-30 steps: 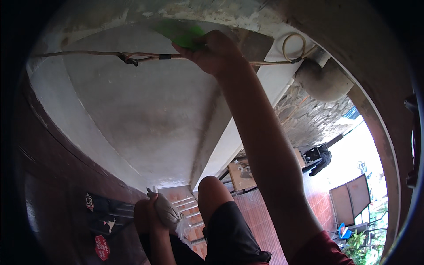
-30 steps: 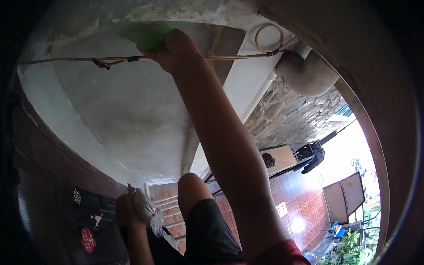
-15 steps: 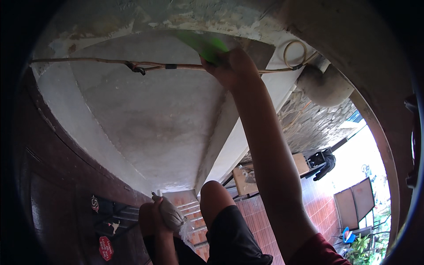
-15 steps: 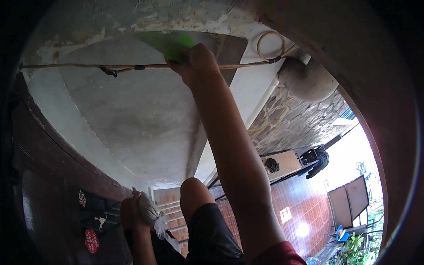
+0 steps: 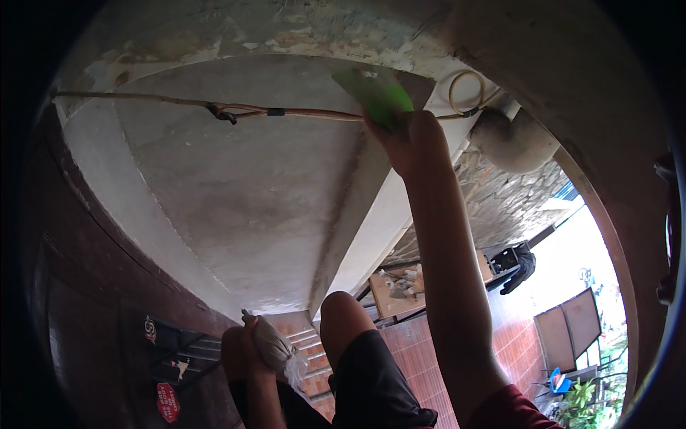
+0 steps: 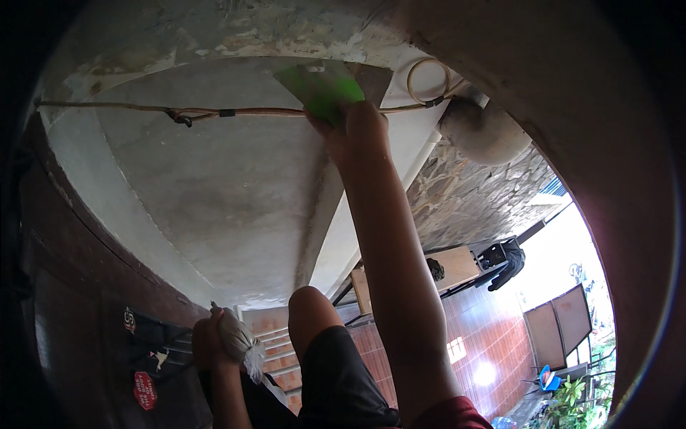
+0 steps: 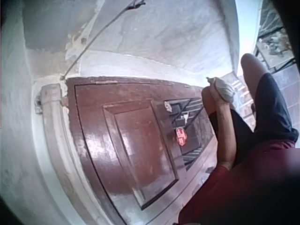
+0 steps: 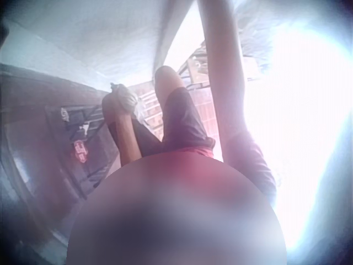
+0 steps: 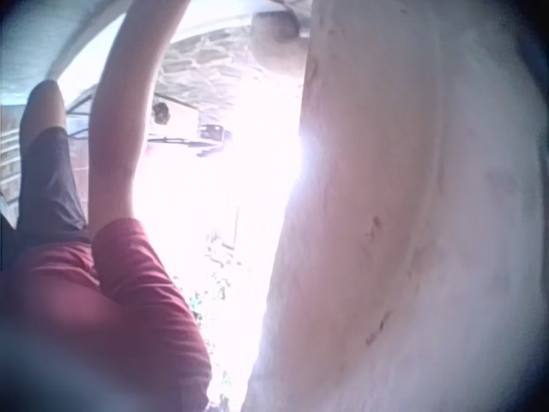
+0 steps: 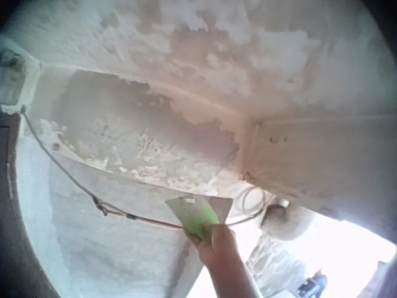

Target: The person applies a bead of sealant from a caulking gun onto a ceiling surface and then smooths it with a green plastic scraper. The person repeatedly reloads the scraper with sealant and continues smoothing the bead along the ceiling.

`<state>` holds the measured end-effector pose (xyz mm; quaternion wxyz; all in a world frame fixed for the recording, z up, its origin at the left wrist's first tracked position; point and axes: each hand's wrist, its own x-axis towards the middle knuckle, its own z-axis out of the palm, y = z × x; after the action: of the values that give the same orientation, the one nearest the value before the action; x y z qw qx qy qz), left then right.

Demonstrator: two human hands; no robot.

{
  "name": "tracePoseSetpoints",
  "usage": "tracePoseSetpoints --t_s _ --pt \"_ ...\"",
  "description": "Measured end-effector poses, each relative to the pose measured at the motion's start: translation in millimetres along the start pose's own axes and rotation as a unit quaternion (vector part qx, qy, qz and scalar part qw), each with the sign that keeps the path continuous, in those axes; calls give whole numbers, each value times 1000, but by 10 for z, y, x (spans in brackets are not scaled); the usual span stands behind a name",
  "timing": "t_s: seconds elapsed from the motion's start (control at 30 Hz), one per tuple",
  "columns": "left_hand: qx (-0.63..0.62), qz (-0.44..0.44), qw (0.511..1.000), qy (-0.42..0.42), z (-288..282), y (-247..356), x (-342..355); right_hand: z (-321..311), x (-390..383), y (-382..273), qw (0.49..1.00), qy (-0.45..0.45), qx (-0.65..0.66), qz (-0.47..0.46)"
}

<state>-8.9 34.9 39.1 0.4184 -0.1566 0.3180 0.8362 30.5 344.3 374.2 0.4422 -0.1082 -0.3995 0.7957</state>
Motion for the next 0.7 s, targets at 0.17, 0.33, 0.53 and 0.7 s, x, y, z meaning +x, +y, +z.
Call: tracePoseSetpoints --t_s 0.17,0.33,0.53,0.7 --pt "-11 -3 1000 -24 -50 -8 13 -67 -405 -44 998 -22 -58 -33" --pt "-26 -5 998 -63 -102 5 73 39 -626 -147 997 -13 -32 -73" --pt "-28 -31 997 -58 -74 43 43 216 -561 -296 991 -7 -59 -118" --pt "-14 -9 1000 -7 -62 46 29 259 -576 -392 981 34 -142 -128"
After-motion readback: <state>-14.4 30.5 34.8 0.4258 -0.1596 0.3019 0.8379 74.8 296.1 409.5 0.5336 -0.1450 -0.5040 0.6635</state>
